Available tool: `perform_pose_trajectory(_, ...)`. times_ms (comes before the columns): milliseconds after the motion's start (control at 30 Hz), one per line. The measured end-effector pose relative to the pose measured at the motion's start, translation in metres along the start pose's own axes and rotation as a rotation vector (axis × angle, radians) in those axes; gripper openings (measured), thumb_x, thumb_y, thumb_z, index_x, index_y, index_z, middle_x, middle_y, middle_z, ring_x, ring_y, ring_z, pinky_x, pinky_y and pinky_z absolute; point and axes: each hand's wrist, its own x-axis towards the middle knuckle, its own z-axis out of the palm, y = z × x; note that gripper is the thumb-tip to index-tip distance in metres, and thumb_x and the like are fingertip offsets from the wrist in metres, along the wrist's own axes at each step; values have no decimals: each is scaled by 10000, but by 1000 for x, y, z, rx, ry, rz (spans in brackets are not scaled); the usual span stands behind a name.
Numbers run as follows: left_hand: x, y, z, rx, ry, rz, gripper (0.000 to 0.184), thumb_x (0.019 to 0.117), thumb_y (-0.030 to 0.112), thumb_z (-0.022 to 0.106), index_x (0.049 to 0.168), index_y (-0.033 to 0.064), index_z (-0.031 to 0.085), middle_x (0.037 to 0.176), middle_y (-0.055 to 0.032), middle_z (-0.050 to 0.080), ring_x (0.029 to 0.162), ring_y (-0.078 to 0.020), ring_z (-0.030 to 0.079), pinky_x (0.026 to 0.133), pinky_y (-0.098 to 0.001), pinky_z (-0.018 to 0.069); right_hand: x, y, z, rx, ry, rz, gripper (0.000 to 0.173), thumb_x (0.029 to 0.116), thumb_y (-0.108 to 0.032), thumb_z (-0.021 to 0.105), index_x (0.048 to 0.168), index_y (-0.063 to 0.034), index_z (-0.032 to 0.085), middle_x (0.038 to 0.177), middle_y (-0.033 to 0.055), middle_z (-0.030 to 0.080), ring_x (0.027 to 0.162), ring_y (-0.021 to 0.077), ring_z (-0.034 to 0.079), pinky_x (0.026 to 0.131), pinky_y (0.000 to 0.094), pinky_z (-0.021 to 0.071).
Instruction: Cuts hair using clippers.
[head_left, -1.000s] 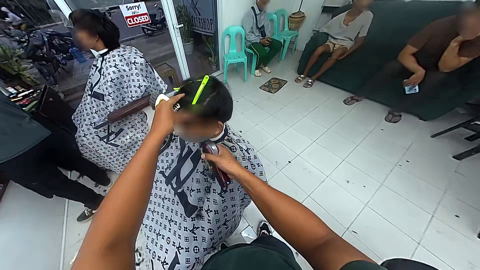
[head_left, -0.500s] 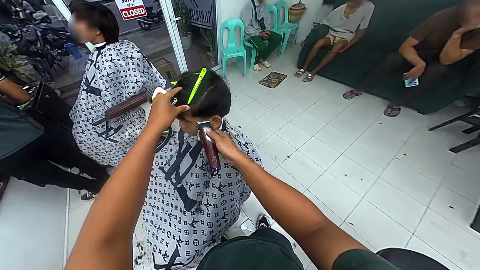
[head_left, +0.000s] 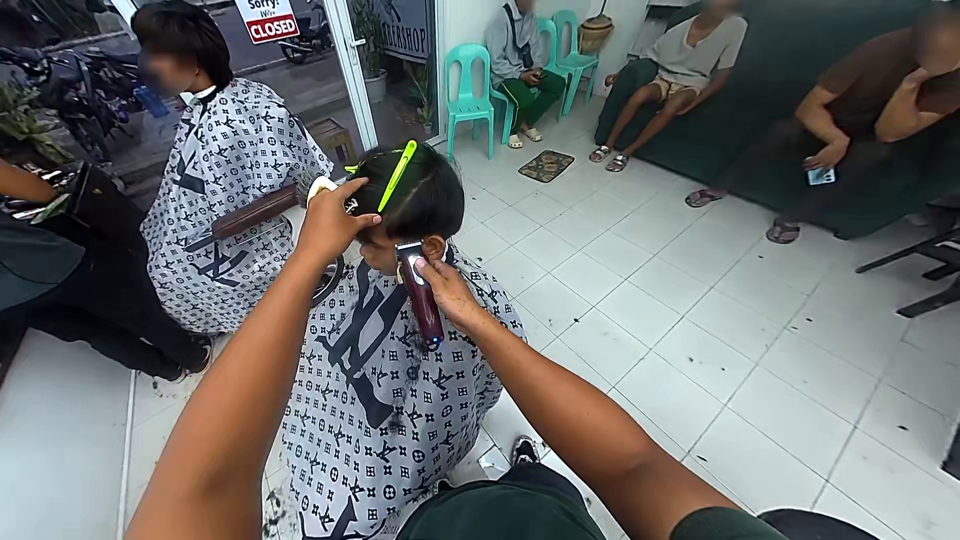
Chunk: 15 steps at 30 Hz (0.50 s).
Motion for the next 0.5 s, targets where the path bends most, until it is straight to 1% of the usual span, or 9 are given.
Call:
perform_pose_trajectory(133,0,0,-1,4,-5,-7,623,895,256,815,1448,86,584,1317,-263,642,1279,-451,570,1107,-621,392,0,-1,0,42,-5,1,461,1123,-368,374,1256,23,580,997,182,681,860,249,696,808,410,591)
perform_pose_trajectory(233,-1,-1,-1,11,-3,-3,619,903,269,807,1454,101,583,1324,-247,645,1284,-447,562,1110,-614,387,0,0,0,-18,11,-31,462,1114,-375,408,1294,19,569,1033,199,683,891,278,698,839,454,584)
perform_pose_trajectory(267,-1,-1,0,9,-2,-1,616,903,267,807,1453,101,585,1324,-246,646,1286,-447,561,1111,-613,386,-1,0,0,-23,7,-16,463,1114,-379,410,1288,18,572,1023,198,684,882,274,698,833,448,584)
perform_pose_trajectory(333,-1,-2,0,4,1,-1,618,899,265,812,1451,102,587,1327,-242,646,1292,-438,560,1116,-609,384,-1,-2,0,11,-4,36,471,1116,-384,397,1239,25,597,987,186,687,854,253,698,806,412,589)
perform_pose_trajectory(400,-1,-3,0,3,7,2,626,892,265,818,1451,100,587,1320,-247,647,1280,-433,572,1111,-605,393,-1,-3,0,32,3,45,479,1119,-382,389,1203,34,609,966,182,681,842,243,692,799,405,588)
perform_pose_trajectory(433,-1,-3,0,1,7,1,631,891,265,819,1452,98,585,1322,-248,645,1277,-431,573,1109,-602,393,-2,-3,1,19,14,18,472,1119,-380,387,1206,30,603,969,183,677,847,249,690,805,416,585)
perform_pose_trajectory(500,-1,-3,0,6,2,-2,634,894,274,816,1457,103,580,1326,-243,645,1276,-427,575,1111,-599,390,-5,-4,2,-41,35,-31,452,1115,-371,405,1274,15,579,1015,191,685,884,270,702,838,449,584)
